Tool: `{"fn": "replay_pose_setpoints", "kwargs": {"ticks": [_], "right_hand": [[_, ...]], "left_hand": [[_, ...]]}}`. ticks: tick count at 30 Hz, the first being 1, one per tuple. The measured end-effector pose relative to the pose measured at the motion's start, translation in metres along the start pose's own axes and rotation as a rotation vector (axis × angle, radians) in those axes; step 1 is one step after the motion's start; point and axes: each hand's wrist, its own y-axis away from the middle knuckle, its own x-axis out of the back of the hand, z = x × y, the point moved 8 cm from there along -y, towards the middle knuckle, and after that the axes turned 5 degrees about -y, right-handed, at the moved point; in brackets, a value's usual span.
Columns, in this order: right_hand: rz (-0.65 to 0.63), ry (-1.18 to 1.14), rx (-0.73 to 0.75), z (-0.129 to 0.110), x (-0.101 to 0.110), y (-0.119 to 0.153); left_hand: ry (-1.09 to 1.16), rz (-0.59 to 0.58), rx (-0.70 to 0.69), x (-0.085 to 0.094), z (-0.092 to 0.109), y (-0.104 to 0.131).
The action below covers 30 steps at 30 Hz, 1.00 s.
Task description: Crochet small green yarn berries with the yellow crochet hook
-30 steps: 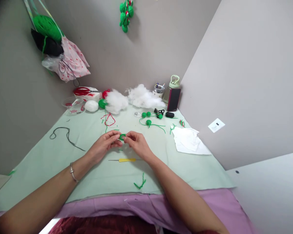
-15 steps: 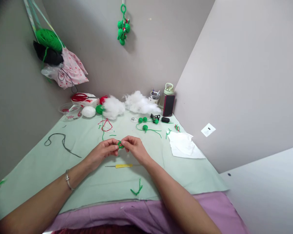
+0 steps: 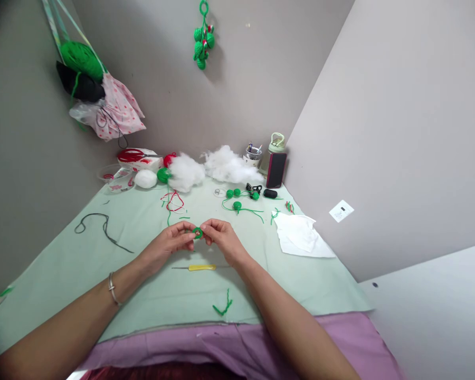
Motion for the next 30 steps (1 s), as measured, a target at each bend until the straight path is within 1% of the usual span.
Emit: {"fn": "replay_pose_setpoints", "kwargs": {"ticks": [7,13,18,20,21,23,28,30], "right_hand": [[-0.024,0.011,0.015,-0.002,-0.005,0.001],[-0.009,-0.015,0.010,0.002,0.000,-0.001],[0.012,0.063,0.029,0.001,0.001,-0.001],[0.027,0.122,0.039,-0.001,0.005,-0.004],[0.045,0.156,0.047,-0.002,0.011,-0.007],[0.108,0.235,0.068,-0.007,0.030,-0.012],[0.377,0.460,0.129,-0.024,0.100,-0.019],[0.455,0.524,0.169,-0.030,0.114,-0.017]], "left_hand": [[0.015,0.018,-0.031,0.004,0.002,-0.002],[0.025,0.034,-0.038,0.005,0.002,-0.002],[0.029,0.057,-0.029,0.007,0.000,-0.003],[0.025,0.072,-0.027,0.009,-0.001,-0.002],[0.023,0.081,-0.026,0.009,-0.001,-0.002],[0.024,0.103,-0.027,0.012,-0.002,-0.002],[0.050,0.168,-0.053,0.021,0.000,-0.002],[0.057,0.172,-0.058,0.022,0.002,-0.003]]}}
